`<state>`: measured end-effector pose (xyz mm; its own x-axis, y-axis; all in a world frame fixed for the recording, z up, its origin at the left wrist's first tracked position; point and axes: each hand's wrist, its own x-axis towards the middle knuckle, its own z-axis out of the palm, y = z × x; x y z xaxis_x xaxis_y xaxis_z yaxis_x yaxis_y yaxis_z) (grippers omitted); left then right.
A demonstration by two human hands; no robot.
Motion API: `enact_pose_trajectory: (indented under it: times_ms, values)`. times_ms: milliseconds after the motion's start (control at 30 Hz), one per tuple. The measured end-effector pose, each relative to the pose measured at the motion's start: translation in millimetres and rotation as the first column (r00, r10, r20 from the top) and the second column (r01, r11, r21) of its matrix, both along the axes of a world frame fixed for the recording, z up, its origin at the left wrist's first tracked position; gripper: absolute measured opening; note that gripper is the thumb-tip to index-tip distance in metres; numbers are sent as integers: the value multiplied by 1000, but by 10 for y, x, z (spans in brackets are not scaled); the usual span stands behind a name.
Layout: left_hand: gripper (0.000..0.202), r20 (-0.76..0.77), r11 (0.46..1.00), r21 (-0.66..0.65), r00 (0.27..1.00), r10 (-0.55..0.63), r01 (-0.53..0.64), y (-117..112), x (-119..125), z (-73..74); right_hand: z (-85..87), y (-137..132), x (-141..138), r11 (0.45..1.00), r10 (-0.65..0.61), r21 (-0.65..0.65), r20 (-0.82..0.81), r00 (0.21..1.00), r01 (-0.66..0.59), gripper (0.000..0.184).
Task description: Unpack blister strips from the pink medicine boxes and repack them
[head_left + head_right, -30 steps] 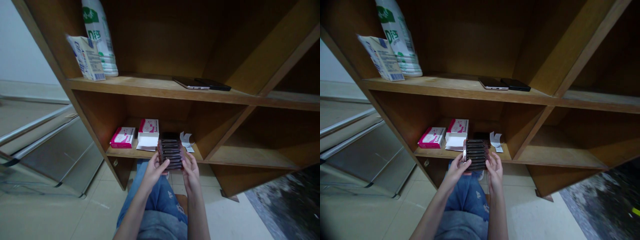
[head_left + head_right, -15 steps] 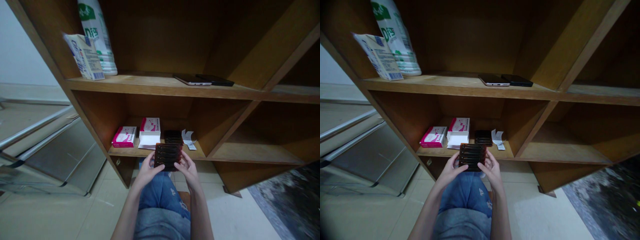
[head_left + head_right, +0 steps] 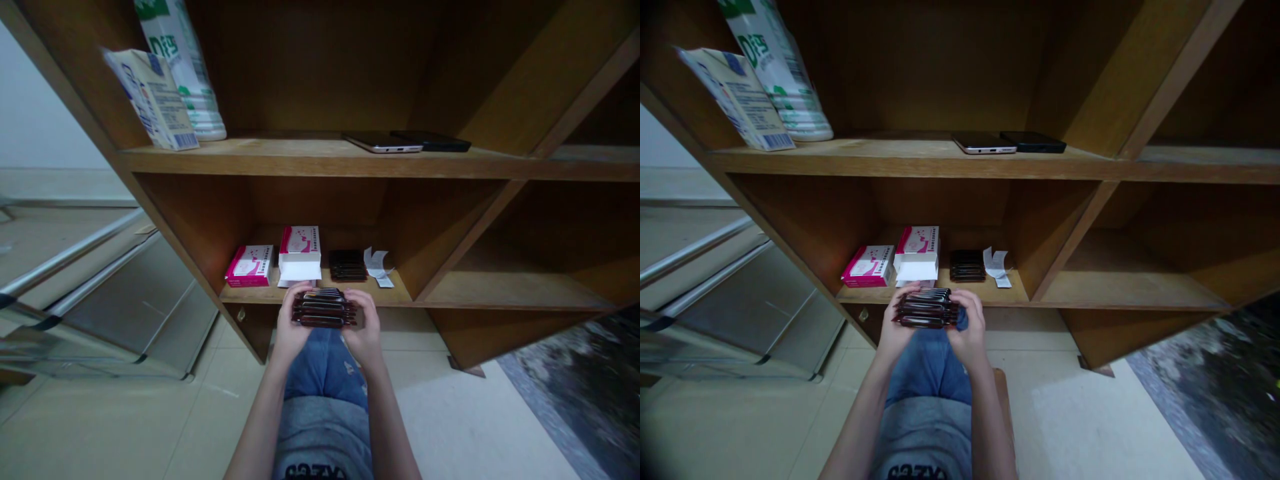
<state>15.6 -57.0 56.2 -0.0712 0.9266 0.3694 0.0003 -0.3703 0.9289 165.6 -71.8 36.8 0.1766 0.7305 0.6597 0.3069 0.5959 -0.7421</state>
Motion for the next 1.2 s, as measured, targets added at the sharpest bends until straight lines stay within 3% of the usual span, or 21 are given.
enact_pose_trajectory:
  times_ms: [133, 267, 467, 733, 800, 900, 1100, 1200]
  values:
    - [30, -71, 988, 120, 992, 108, -98, 5, -37, 16, -2, 13, -46, 990, -112, 97, 121, 986, 101, 49]
    - [21, -94, 961, 228, 979, 181, -155, -15, -41, 21, 66, -5, -29, 983, -169, 108, 200, 965, 149, 56]
    - [18, -97, 928, 327, 971, 220, -178, -61, -8, 102, 224, -62, 1, 992, -122, 61, 205, 971, 111, 47]
    - [29, -173, 939, 335, 974, 145, -80, -57, -98, 138, 276, -62, 12, 999, 7, -34, 101, 995, -4, 52]
    - [36, -140, 956, 294, 989, 44, -1, -76, -127, 131, 282, -62, 17, 994, 62, -93, 47, 997, -57, 47]
    - [49, -34, 986, 131, 994, -101, 104, -116, -153, 124, 304, -69, 26, 971, 139, -190, -42, 989, -145, 31]
    - [54, 94, 986, -154, 995, -44, 58, -100, -87, 183, 252, -26, -11, 928, 129, -334, -135, 982, -168, 32]
    - [48, 224, 949, -305, 975, -9, 79, -44, -21, 165, 124, 55, -49, 865, 154, -445, -207, 966, -233, 39]
